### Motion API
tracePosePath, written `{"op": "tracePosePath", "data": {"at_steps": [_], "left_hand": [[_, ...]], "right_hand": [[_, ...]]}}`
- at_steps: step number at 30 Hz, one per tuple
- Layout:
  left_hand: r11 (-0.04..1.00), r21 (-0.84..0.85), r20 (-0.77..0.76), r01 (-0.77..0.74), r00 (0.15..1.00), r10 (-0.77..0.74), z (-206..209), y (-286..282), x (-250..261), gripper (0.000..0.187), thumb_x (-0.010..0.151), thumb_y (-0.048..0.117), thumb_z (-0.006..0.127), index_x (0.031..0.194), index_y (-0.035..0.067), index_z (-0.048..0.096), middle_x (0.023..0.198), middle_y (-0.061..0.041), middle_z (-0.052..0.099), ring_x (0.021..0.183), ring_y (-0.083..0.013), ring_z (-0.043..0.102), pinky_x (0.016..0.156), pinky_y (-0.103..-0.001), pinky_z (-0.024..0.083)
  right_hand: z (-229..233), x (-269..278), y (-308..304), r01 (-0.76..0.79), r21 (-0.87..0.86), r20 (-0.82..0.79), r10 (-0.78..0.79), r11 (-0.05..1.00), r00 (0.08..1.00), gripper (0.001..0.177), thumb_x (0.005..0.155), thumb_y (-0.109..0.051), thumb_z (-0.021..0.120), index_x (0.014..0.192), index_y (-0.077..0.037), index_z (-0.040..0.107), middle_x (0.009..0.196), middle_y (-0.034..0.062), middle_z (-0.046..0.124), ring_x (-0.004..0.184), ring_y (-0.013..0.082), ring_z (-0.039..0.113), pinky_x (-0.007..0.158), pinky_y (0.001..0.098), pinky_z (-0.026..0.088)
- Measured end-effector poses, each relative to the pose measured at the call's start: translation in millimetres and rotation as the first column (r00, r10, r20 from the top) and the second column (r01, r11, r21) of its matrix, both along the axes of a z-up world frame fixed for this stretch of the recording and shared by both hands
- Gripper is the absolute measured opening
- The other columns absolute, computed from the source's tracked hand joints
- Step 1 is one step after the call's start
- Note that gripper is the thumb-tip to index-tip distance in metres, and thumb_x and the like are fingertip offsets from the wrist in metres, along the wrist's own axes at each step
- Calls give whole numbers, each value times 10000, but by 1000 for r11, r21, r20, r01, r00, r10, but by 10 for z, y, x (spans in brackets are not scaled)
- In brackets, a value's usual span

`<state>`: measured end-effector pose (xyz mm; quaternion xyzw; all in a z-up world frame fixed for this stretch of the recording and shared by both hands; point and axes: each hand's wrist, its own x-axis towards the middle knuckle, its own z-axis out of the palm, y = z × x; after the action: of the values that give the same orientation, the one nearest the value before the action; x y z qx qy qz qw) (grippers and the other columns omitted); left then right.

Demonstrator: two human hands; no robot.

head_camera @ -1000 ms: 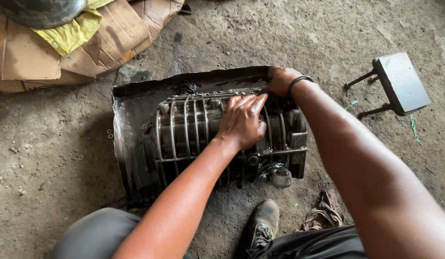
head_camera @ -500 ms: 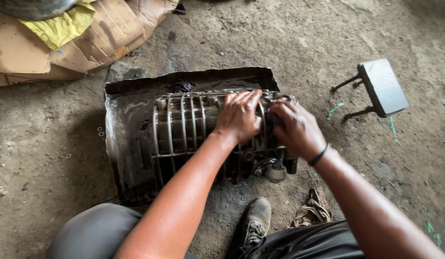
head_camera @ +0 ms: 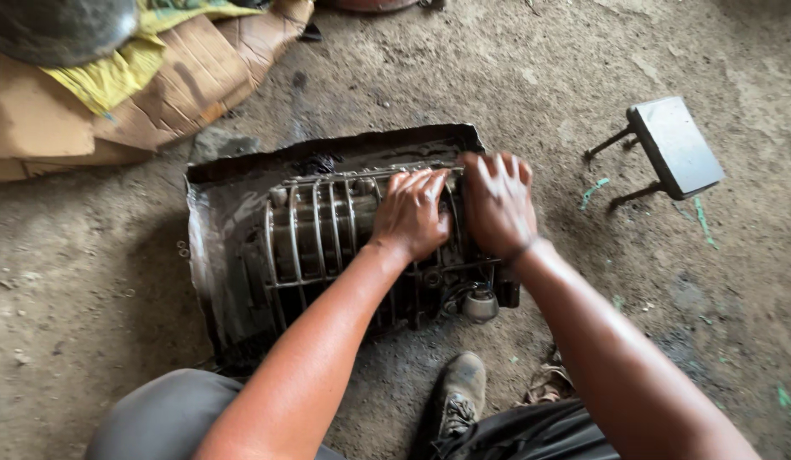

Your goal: The person scrubs a metal engine block with a wire brush and a dark cloth. They repeatedly scrub the fins and surfaces, then wipe the area with the cloth.

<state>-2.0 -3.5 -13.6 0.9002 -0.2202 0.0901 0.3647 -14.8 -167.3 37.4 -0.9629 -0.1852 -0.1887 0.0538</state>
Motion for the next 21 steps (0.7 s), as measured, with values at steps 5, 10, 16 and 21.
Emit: {"op": "tracePosePath", "data": {"at_steps": [5, 10, 16, 21], "left_hand": [[1000, -2, 45, -17, 999, 17, -10, 24, 23, 598, 842, 88, 579, 1418, -62, 524, 1412, -251, 591, 1314, -368, 567, 1176, -531, 308], [997, -78, 88, -29, 995, 36, -52, 47, 0, 511, 882, 103, 560, 1370, -49, 554, 1408, -238, 607, 1319, -355, 584, 1168, -508, 355], [990, -141, 111, -21, 993, 37, -40, -10, -55, 459, 879, 111, 569, 1320, -12, 602, 1375, -216, 644, 1308, -336, 606, 1160, -492, 392], [989, -141, 70, -32, 997, 42, -13, 3, -28, 479, 909, 98, 557, 1367, -42, 567, 1383, -236, 630, 1306, -343, 599, 1178, -488, 382]], "right_hand": [[85, 689, 309, 298, -197, -253, -342, 934, 905, 568, 897, -385, 676, 1326, -46, 519, 1195, 222, 611, 1153, 385, 539, 983, 558, 366], [74, 359, 298, 96, -76, -282, -114, 992, 953, 342, 951, -213, 626, 1252, -49, 622, 1251, 172, 643, 1226, 341, 578, 1085, 481, 426], [187, -411, -80, -218, 175, -147, 244, 960, 958, 522, 818, -103, 662, 1326, -15, 587, 1347, 225, 594, 1318, 417, 518, 1122, 506, 414], [289, -365, -29, -275, 10, -131, 274, 961, 953, 537, 814, -41, 626, 1350, -28, 594, 1365, 200, 598, 1322, 394, 532, 1144, 523, 429]]}}
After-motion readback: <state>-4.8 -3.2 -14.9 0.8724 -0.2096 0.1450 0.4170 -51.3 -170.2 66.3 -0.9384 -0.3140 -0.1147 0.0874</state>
